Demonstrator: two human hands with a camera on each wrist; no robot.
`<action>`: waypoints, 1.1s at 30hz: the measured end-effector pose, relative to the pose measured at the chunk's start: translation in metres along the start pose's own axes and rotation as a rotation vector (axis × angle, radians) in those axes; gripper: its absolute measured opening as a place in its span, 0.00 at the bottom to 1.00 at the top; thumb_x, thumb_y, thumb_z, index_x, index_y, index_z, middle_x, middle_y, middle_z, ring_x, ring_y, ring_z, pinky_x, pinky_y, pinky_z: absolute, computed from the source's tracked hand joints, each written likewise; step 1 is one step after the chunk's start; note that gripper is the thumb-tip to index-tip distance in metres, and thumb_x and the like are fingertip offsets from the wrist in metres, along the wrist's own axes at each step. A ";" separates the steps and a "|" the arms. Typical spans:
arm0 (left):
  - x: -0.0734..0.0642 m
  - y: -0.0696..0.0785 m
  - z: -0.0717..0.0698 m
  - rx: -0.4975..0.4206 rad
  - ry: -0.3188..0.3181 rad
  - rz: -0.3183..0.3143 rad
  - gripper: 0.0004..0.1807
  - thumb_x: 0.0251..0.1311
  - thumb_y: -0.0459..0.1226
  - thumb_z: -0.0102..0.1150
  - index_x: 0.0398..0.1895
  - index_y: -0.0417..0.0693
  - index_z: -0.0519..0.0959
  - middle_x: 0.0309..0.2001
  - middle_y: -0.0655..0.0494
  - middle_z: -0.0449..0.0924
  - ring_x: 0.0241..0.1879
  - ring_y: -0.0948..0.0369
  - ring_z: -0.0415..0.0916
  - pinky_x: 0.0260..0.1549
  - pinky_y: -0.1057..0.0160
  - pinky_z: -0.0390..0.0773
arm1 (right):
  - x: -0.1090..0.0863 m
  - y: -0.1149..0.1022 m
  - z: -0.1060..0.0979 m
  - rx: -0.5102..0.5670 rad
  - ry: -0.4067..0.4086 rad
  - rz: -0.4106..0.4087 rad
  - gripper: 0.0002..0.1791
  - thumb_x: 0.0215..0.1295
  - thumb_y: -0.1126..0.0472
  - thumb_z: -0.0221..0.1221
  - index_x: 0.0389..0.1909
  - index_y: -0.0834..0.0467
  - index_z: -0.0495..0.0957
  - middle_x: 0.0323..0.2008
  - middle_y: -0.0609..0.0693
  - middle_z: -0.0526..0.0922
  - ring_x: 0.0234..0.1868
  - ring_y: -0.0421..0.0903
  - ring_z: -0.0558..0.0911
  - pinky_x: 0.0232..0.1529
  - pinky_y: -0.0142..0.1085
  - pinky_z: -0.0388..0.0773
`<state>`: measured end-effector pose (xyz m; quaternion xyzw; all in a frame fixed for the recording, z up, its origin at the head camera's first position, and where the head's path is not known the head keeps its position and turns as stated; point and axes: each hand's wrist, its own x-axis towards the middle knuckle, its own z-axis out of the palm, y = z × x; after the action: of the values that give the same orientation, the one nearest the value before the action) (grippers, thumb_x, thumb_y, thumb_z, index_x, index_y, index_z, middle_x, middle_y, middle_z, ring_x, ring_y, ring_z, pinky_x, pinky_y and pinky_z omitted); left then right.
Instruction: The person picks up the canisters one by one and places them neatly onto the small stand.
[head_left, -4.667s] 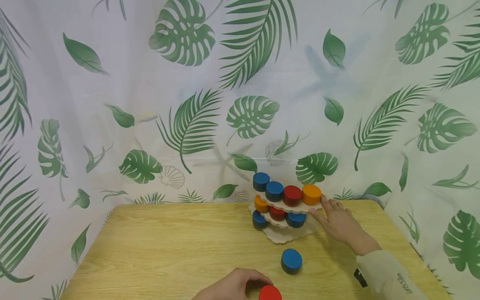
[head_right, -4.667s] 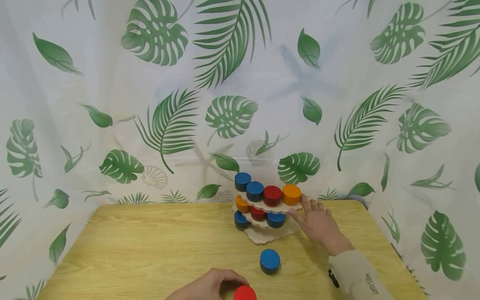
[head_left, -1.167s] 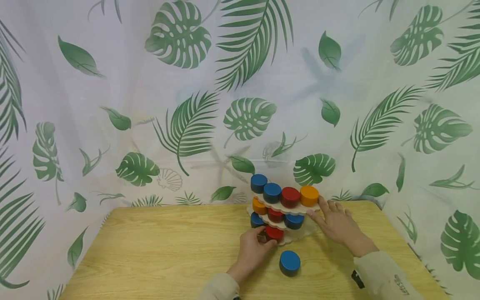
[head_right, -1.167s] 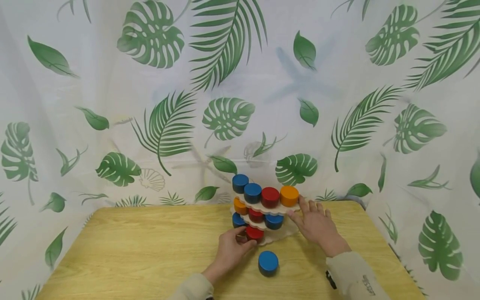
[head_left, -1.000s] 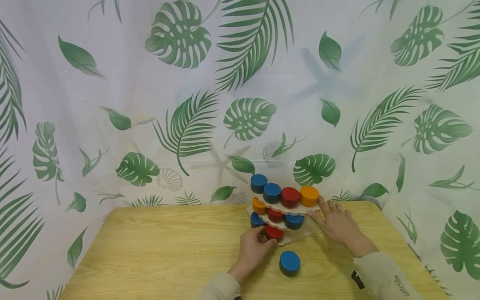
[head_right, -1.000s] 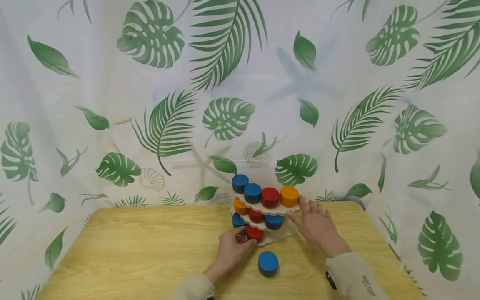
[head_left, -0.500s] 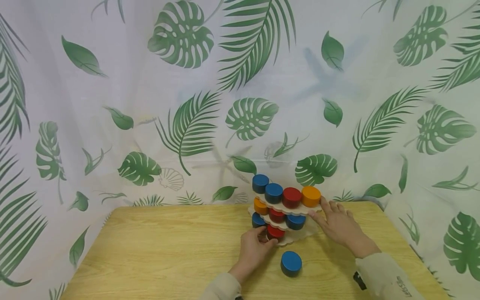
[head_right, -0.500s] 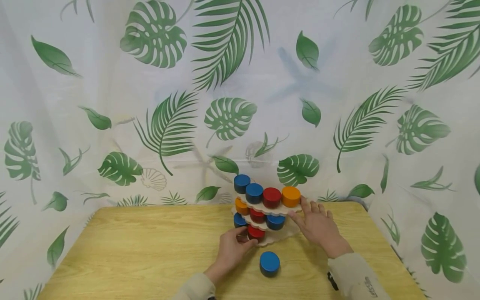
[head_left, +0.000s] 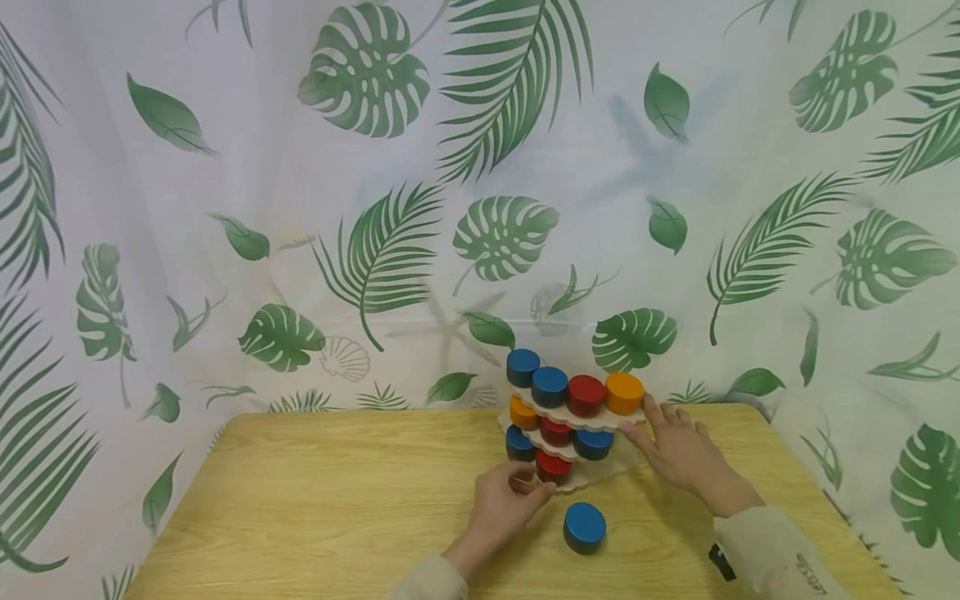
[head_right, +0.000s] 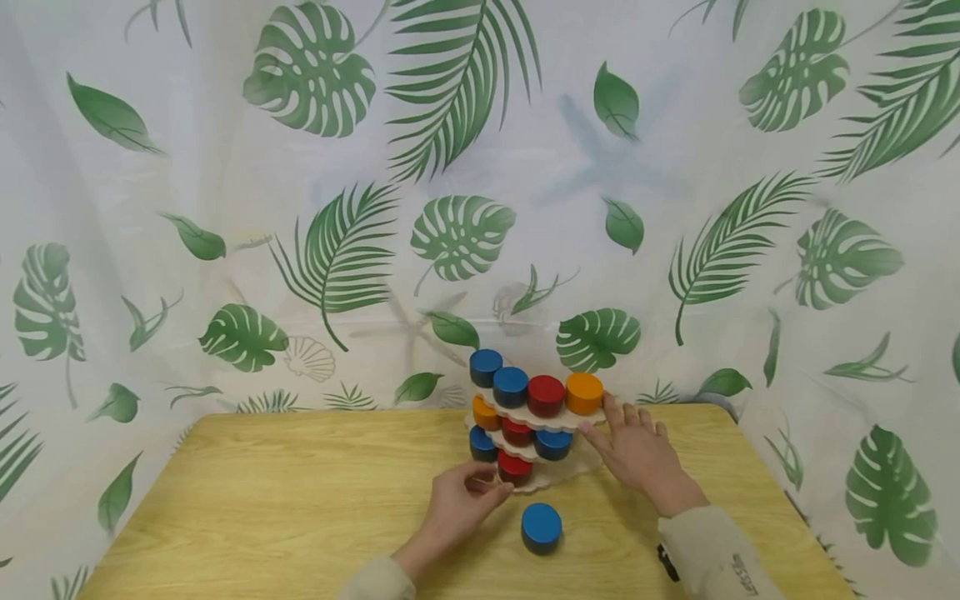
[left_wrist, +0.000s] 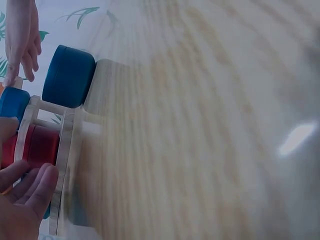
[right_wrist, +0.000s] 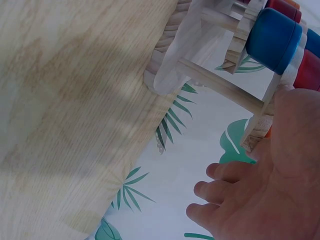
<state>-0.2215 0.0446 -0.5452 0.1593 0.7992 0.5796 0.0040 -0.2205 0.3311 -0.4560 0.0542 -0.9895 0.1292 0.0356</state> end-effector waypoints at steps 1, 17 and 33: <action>-0.001 0.000 -0.001 -0.020 -0.018 -0.003 0.23 0.61 0.45 0.76 0.52 0.39 0.87 0.44 0.49 0.89 0.36 0.71 0.82 0.36 0.74 0.83 | 0.000 0.000 0.000 0.002 -0.001 0.001 0.46 0.83 0.35 0.41 0.79 0.73 0.55 0.71 0.82 0.65 0.72 0.84 0.62 0.66 0.80 0.59; -0.012 -0.003 -0.010 -0.127 -0.352 0.017 0.34 0.58 0.44 0.78 0.67 0.43 0.80 0.59 0.49 0.86 0.56 0.62 0.83 0.57 0.70 0.80 | -0.002 -0.004 -0.004 -0.004 -0.009 0.010 0.46 0.84 0.36 0.42 0.79 0.74 0.54 0.71 0.81 0.65 0.72 0.83 0.63 0.67 0.78 0.61; -0.011 0.003 0.009 -0.103 -0.427 0.043 0.34 0.58 0.43 0.79 0.67 0.43 0.80 0.56 0.64 0.86 0.52 0.74 0.81 0.56 0.73 0.80 | -0.001 -0.002 -0.002 -0.003 0.001 -0.002 0.46 0.84 0.36 0.41 0.79 0.73 0.54 0.71 0.81 0.66 0.71 0.84 0.63 0.66 0.80 0.60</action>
<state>-0.2087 0.0514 -0.5476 0.2952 0.7458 0.5728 0.1688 -0.2191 0.3302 -0.4540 0.0552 -0.9896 0.1279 0.0365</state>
